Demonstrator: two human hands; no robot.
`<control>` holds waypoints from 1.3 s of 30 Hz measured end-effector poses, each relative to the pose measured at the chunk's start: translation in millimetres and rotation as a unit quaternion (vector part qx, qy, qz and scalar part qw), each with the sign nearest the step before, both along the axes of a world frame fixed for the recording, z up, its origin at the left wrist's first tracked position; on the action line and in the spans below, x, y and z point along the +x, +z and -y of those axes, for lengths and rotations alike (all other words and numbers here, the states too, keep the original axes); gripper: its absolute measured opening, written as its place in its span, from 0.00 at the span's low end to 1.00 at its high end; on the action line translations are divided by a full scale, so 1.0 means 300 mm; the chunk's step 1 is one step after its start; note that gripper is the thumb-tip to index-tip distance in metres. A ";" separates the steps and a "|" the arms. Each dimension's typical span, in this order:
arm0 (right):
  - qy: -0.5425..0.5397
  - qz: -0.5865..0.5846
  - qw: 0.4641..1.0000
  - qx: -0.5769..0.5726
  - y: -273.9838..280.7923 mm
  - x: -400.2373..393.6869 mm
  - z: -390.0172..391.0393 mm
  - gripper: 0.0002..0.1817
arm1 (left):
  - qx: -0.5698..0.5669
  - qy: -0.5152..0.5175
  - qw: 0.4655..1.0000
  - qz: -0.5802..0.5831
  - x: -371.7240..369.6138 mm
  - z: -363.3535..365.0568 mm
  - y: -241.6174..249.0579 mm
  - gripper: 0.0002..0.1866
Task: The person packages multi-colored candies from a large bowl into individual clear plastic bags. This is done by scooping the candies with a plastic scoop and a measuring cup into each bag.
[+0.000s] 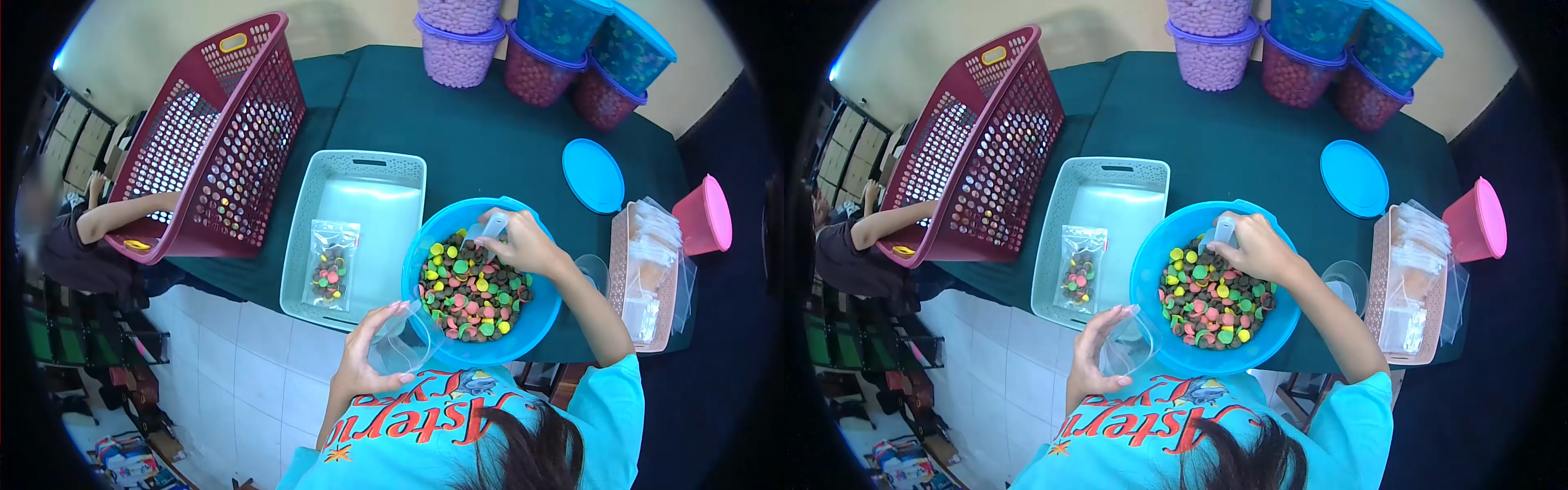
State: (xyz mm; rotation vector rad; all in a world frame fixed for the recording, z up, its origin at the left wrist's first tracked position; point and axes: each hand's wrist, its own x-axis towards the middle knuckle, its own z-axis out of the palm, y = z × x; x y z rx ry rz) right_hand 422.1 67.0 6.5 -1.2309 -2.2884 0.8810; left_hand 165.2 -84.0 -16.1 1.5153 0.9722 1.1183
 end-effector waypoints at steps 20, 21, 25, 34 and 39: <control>0.094 0.072 0.976 -0.184 0.034 -0.040 -0.006 0.15 | 0.001 -0.049 0.997 -0.061 -0.037 -0.052 0.048 0.43; 0.101 0.094 0.965 -0.222 0.057 -0.045 -0.018 0.15 | 0.031 -0.056 0.995 -0.074 -0.044 -0.061 0.048 0.42; 0.104 0.083 0.968 -0.212 0.017 -0.050 0.014 0.14 | 0.093 -0.057 0.994 -0.022 -0.073 -0.084 0.029 0.42; -0.045 0.020 0.945 -0.323 0.007 -0.074 0.104 0.20 | 0.128 -0.100 0.987 -0.004 -0.150 -0.189 0.016 0.44; -0.170 -0.090 0.964 -0.185 -0.016 -0.134 0.193 0.16 | 0.121 -0.137 0.983 0.010 -0.163 -0.232 0.007 0.44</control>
